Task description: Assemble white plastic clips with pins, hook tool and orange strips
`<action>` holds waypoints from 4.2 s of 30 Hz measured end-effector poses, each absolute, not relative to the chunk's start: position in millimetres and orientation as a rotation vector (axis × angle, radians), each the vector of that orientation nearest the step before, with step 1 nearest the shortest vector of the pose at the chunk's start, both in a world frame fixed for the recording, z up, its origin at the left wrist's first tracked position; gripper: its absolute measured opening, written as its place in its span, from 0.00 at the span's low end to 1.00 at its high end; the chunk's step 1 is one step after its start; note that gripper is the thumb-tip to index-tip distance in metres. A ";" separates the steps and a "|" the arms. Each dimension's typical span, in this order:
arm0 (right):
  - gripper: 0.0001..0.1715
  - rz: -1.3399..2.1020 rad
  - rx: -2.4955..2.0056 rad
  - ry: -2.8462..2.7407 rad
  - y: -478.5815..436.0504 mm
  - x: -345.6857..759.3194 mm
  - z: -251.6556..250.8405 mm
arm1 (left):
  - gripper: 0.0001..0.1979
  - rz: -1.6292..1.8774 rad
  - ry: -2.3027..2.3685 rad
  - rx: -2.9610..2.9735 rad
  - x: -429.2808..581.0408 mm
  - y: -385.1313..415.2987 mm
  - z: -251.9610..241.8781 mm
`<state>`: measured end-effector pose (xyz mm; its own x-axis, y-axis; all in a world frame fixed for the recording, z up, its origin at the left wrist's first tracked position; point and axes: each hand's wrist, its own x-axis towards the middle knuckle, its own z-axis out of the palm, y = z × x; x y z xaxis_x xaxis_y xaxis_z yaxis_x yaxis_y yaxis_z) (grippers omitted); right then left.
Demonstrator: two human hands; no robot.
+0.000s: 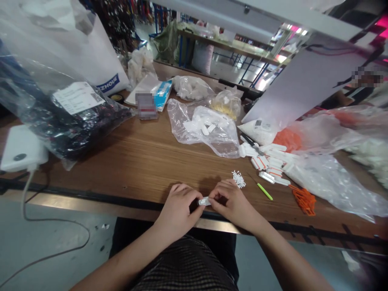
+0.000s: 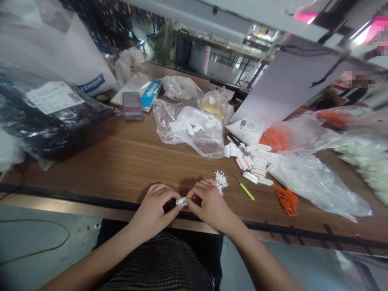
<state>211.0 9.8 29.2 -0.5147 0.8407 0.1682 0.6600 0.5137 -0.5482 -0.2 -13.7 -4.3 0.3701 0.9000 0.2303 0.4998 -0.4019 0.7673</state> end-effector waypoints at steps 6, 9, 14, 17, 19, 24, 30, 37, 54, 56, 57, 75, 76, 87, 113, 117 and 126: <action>0.10 0.619 -1.228 -2.348 8.7 211.0 28.7 | 0.03 0.863 1.206 2.038 0.5 -14.1 -2.6; 0.08 0.595 -1.188 -2.434 8.0 211.7 36.1 | 0.03 0.865 1.200 2.031 0.7 -13.7 -1.0; 0.10 0.524 -1.182 -2.490 6.0 216.3 47.3 | 0.03 0.878 1.200 2.027 0.5 -13.3 -1.1; 0.11 0.424 -1.175 -2.513 1.0 215.8 44.4 | 0.04 0.875 1.195 2.029 0.5 -13.4 -1.3; 0.11 0.291 -1.158 -2.555 -4.8 211.7 40.3 | 0.05 0.876 1.196 2.030 0.4 -13.5 -1.3; 0.11 0.127 -1.154 -2.557 -13.3 209.2 33.5 | 0.02 0.855 1.213 2.058 0.0 -13.8 -1.3; 0.15 0.055 -1.778 -2.137 7.8 277.2 32.2 | 0.03 0.853 1.221 2.080 -0.2 -13.0 -4.0; 0.18 0.203 -2.001 -2.192 16.0 319.5 28.0 | 0.03 0.840 1.224 2.083 -0.6 -13.4 -6.3; 0.15 0.159 -2.023 -2.265 26.1 328.7 27.5 | 0.04 0.835 1.225 2.079 0.7 -12.9 -5.0; 0.15 0.192 -2.030 -2.243 25.9 329.3 29.6 | 0.04 0.829 1.224 2.083 0.7 -12.7 -5.3; 0.15 0.209 -2.020 -2.238 25.9 329.5 30.4 | 0.04 0.825 1.224 2.085 0.7 -12.6 -5.5; 0.14 0.346 -1.855 -2.270 29.4 329.8 32.1 | 0.04 0.839 1.219 2.085 0.7 -13.4 -5.3; 0.13 0.354 -1.872 -2.251 29.4 330.5 31.1 | 0.04 0.839 1.219 2.082 0.6 -13.5 -5.6; 0.09 0.572 -1.461 -2.188 2.6 259.1 35.8 | 0.05 0.877 1.208 2.060 1.0 -12.6 -4.6; 0.12 0.384 -1.259 -2.575 2.6 209.7 40.8 | 0.05 0.884 1.205 2.032 1.0 -14.0 -1.2; 0.14 0.371 -1.239 -2.621 1.4 211.3 45.2 | 0.04 0.875 1.204 2.031 0.7 -14.0 -1.6; 0.10 0.217 -1.236 -2.584 -12.5 212.0 39.4 | 0.04 0.855 1.214 2.043 0.1 -14.2 -2.3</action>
<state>212.0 -12.5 39.4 -0.6006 0.7802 0.1748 0.7401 0.6252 -0.2476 0.1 -14.2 -2.3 0.3723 0.9017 0.2198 0.5102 -0.3967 0.7631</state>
